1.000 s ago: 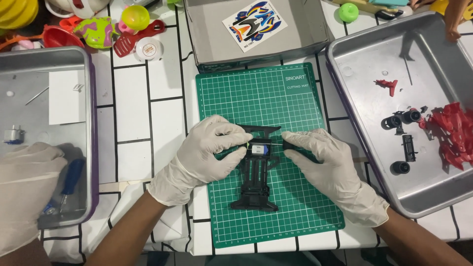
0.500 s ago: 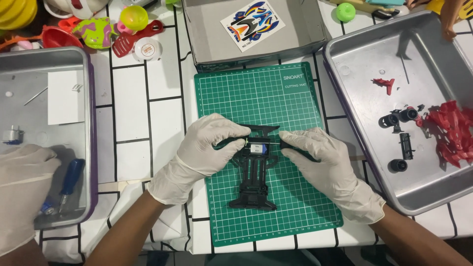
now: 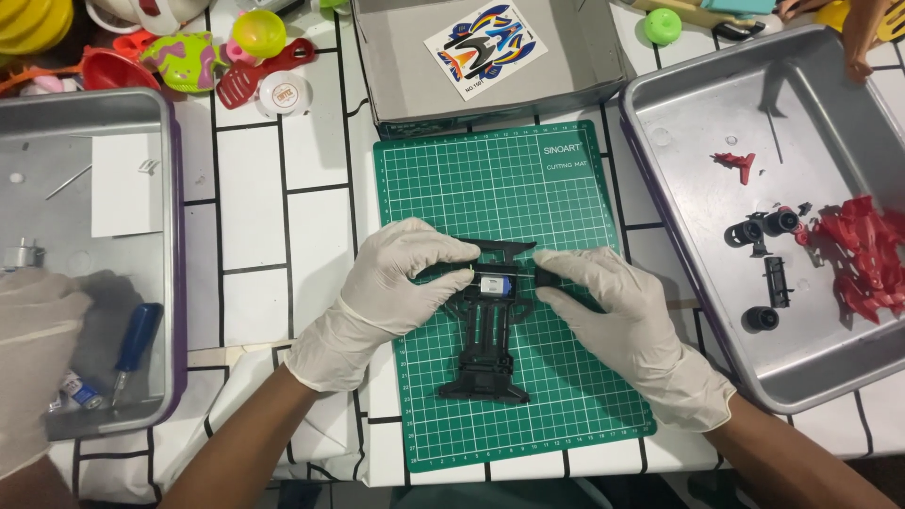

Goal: Assembling a toy car chassis by installing internal components like gears and a motor.

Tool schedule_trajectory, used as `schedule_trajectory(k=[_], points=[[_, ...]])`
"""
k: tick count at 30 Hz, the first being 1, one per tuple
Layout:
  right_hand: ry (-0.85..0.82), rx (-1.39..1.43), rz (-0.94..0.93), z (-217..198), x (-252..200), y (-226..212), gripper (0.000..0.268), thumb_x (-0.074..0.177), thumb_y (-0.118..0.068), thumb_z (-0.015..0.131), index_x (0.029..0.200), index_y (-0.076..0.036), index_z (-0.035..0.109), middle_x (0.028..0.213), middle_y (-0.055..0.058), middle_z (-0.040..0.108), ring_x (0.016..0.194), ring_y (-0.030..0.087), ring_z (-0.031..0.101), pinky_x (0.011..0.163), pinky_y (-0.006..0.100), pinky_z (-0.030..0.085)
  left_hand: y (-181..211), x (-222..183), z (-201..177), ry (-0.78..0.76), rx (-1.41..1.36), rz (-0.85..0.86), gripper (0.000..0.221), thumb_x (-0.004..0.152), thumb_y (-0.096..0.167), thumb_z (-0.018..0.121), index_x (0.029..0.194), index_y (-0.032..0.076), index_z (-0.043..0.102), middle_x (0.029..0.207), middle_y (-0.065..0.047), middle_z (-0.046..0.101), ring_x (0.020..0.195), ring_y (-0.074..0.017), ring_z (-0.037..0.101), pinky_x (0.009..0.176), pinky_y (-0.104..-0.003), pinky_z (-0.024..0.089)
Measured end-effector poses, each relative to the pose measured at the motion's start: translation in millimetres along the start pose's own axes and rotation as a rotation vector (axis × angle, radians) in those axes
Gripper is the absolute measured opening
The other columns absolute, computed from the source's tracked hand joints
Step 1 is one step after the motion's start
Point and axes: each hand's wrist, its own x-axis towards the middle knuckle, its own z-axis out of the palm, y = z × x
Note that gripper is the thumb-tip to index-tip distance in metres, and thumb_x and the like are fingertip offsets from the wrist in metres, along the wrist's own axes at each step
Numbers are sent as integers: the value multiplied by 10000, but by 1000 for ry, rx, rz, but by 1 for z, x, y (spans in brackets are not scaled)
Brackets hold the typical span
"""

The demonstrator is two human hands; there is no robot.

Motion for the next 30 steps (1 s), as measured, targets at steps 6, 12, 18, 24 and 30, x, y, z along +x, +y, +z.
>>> schedule_trajectory(k=[6, 12, 18, 24, 30], points=[[7, -6, 29, 1, 0, 3, 402, 687, -59, 918, 1069, -110, 808, 939, 80, 778, 828, 195, 729, 736, 306, 602, 3, -2, 2, 38, -31, -26, 149, 803, 99, 865, 897, 207, 824, 876, 52, 805, 815, -152, 702, 756, -266, 537], [-8, -39, 9, -1, 0, 8, 361, 733, -80, 893, 1081, -133, 815, 951, 66, 777, 853, 197, 736, 758, 312, 604, 9, -2, 3, 83, -46, 62, 51, 857, 121, 847, 849, 162, 817, 781, 31, 776, 714, -156, 689, 703, -266, 543], [-30, -116, -62, 1, -2, 21, 377, 776, -109, 860, 1142, -171, 800, 1003, 44, 776, 919, 210, 737, 797, 326, 611, 19, -4, 15, 221, -423, 89, 87, 946, 17, 713, 956, -32, 784, 772, -55, 736, 838, -90, 615, 802, -232, 492], [39, -187, -240, 5, -3, 26, 401, 828, -53, 821, 1221, -109, 764, 1047, 80, 767, 903, 253, 723, 758, 341, 600, 19, -7, 17, 198, -421, 112, 72, 933, 24, 727, 939, -18, 785, 765, -40, 723, 812, -89, 605, 780, -226, 487], [-4, -165, -256, 6, -3, 26, 437, 812, -27, 810, 1238, -94, 745, 1043, 88, 764, 895, 249, 727, 723, 339, 608, 16, -8, 16, 172, -409, 125, 53, 916, 33, 744, 920, -1, 785, 756, -21, 708, 781, -87, 594, 753, -219, 482]])
